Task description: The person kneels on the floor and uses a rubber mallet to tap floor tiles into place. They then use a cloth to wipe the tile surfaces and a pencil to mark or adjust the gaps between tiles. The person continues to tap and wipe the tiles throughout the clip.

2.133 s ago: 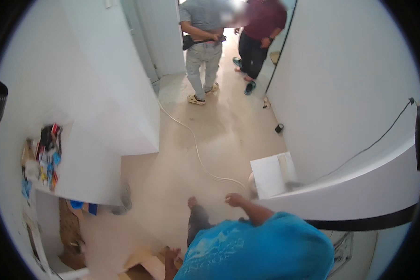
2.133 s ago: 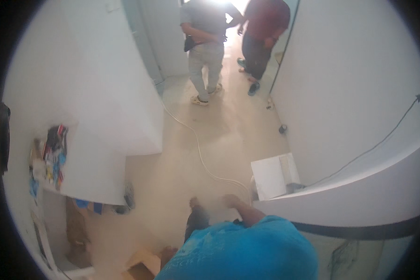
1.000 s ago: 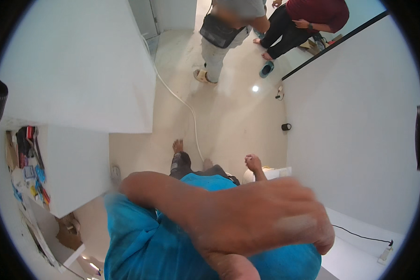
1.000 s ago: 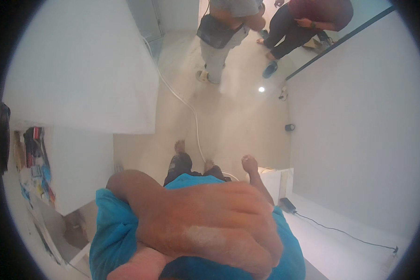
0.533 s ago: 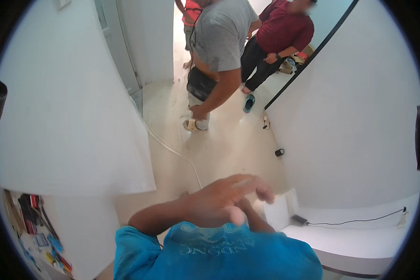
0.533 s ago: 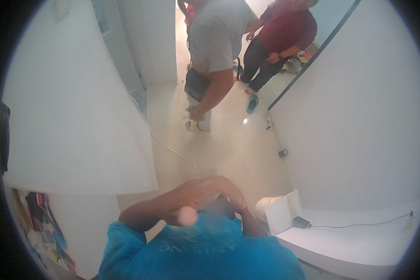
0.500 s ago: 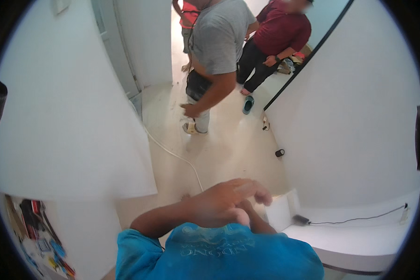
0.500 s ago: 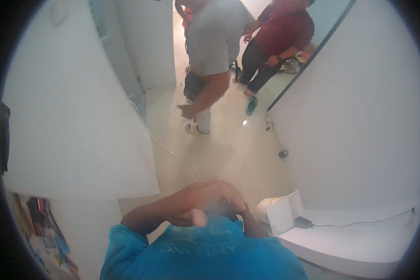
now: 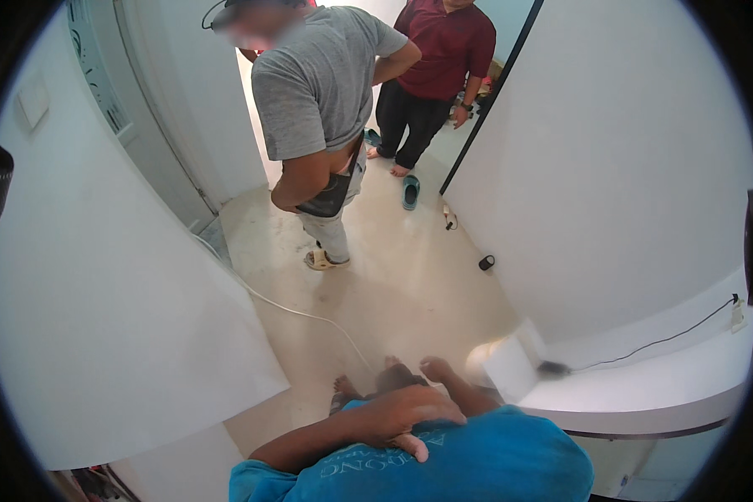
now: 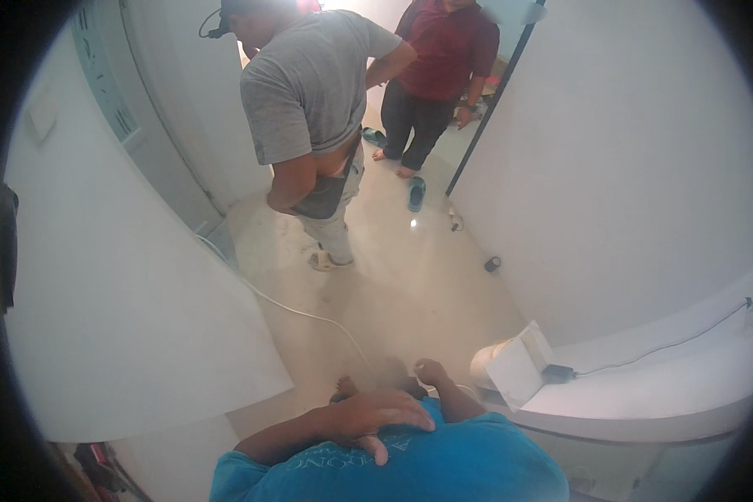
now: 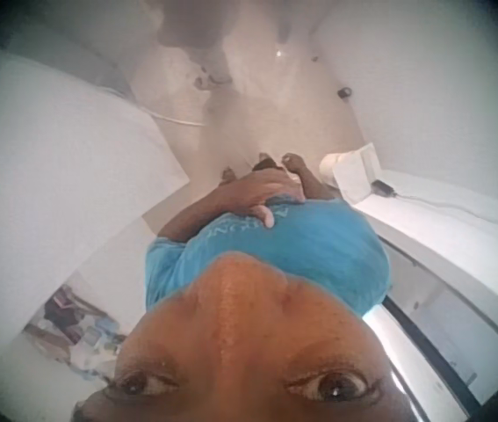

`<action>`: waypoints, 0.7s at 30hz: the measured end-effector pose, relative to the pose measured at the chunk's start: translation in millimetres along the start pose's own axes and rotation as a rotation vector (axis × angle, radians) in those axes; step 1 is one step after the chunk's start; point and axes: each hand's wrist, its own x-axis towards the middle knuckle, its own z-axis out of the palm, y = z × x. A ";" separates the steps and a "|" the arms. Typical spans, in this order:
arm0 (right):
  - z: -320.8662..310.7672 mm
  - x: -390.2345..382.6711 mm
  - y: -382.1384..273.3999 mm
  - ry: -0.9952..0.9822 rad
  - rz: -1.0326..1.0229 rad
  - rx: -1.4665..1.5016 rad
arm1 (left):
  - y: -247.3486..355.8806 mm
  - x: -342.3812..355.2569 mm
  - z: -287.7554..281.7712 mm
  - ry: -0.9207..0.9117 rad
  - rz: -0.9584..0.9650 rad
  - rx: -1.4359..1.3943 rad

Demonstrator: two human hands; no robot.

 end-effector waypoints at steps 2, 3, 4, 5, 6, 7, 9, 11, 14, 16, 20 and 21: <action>-8.0 3.1 -4.3 0.001 0.029 0.021 | -4.7 1.0 -2.6 -0.007 0.013 -0.012; -10.7 4.3 -4.9 -0.013 0.062 0.039 | -7.1 1.8 -2.3 -0.004 0.017 -0.026; -13.3 5.5 -4.6 -0.034 0.119 0.036 | -9.4 2.7 -2.3 0.005 0.024 -0.039; -15.0 6.3 -3.4 -0.038 0.108 0.073 | -12.3 3.1 -2.6 0.008 0.026 -0.050; -16.8 7.2 -2.4 -0.047 0.122 0.097 | -14.9 3.4 -2.8 0.011 0.028 -0.060; -18.1 8.4 -0.6 -0.043 0.137 0.136 | -17.5 3.0 -3.4 0.010 0.026 -0.086; -19.9 11.1 2.4 -0.029 0.087 0.036 | -23.1 0.9 -5.1 0.014 0.022 -0.079; -20.2 14.5 5.0 -0.040 0.086 0.001 | -29.1 -4.0 -7.7 -0.003 -0.001 -0.107; -17.4 19.8 8.5 -0.082 0.121 -0.016 | -39.3 -13.6 -11.1 -0.037 -0.045 -0.164; -13.6 22.1 11.0 -0.072 0.081 -0.068 | -46.0 -21.7 -10.2 -0.044 -0.065 -0.184; -5.0 23.2 13.0 -0.041 0.048 -0.051 | -57.6 -35.3 -5.8 -0.074 -0.154 -0.192; -3.3 22.9 13.3 -0.021 0.045 -0.026 | -59.3 -36.9 -4.8 -0.084 -0.178 -0.193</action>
